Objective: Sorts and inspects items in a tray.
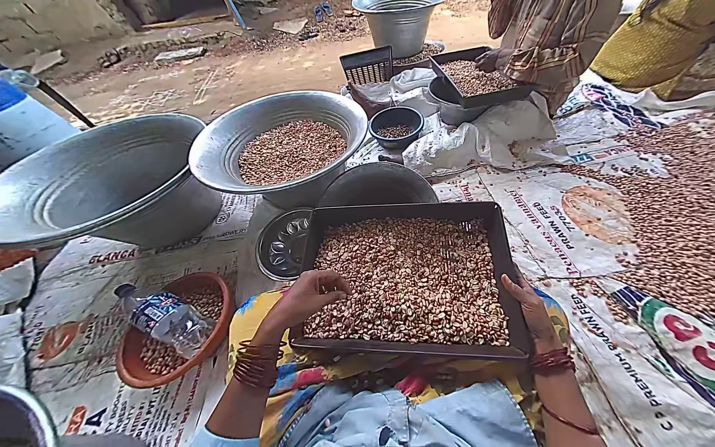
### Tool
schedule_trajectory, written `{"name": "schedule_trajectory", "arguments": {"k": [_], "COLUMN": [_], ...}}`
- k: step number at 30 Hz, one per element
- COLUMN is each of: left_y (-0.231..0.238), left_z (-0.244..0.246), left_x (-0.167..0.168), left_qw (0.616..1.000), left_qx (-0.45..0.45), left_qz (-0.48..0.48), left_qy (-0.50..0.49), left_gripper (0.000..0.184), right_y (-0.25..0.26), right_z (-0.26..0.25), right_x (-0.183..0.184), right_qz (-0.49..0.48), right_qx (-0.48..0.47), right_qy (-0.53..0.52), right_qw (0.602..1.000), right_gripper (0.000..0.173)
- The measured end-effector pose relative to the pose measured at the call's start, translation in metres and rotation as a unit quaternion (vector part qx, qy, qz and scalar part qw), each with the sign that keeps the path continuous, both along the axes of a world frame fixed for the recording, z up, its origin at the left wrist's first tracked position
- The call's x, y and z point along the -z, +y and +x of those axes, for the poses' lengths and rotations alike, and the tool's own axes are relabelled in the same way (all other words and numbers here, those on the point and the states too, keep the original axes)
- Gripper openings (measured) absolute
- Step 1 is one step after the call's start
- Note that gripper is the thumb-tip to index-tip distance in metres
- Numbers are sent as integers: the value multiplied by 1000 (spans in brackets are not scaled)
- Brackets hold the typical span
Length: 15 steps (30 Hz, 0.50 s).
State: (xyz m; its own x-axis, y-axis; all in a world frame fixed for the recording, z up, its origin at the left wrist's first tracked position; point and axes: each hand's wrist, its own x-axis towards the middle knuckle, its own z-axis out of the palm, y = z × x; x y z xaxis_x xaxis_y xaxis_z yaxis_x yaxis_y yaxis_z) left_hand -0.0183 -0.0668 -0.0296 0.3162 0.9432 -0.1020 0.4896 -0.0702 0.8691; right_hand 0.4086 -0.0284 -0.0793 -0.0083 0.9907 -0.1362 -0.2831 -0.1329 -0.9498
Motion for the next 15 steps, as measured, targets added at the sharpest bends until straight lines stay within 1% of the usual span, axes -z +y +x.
{"name": "schedule_trajectory", "arguments": {"k": [1,2,3,7,9,11,12,13,14,15], "left_y": [2,5,6,8,7,9,9,8,8,7], "left_z": [6,13,20,54,62,62,58,49,38,27], "left_x": [2,5,8,21,24,23,20,16,10,5], "left_qw": [995,986,978,953,944,946,955,970,987,995], "left_qx": [-57,-86,-96,-99,-116,-110,-91,-54,5,76], "left_qz": [27,41,51,56,64,69,64,50,16,-24], "left_qy": [78,134,176,280,303,296,275,233,162,65], "left_gripper": [11,12,13,19,19,17,16,15,12,9], "right_y": [1,1,1,0,0,0,0,0,1,2], "right_z": [-1,-1,-1,1,-1,0,1,2,2,2], "right_x": [0,0,-1,0,-1,-1,0,0,0,0], "right_qz": [-1,-1,0,-2,-8,-9,-9,-9,-8,-3], "right_qx": [-1,1,0,-2,1,3,4,1,0,-4], "right_qy": [1,2,1,-1,1,5,8,10,12,15], "right_qw": [1000,1000,1000,1000,1000,1000,1000,1000,1000,1000], "right_gripper": [53,53,54,54,56,55,56,57,57,56]}}
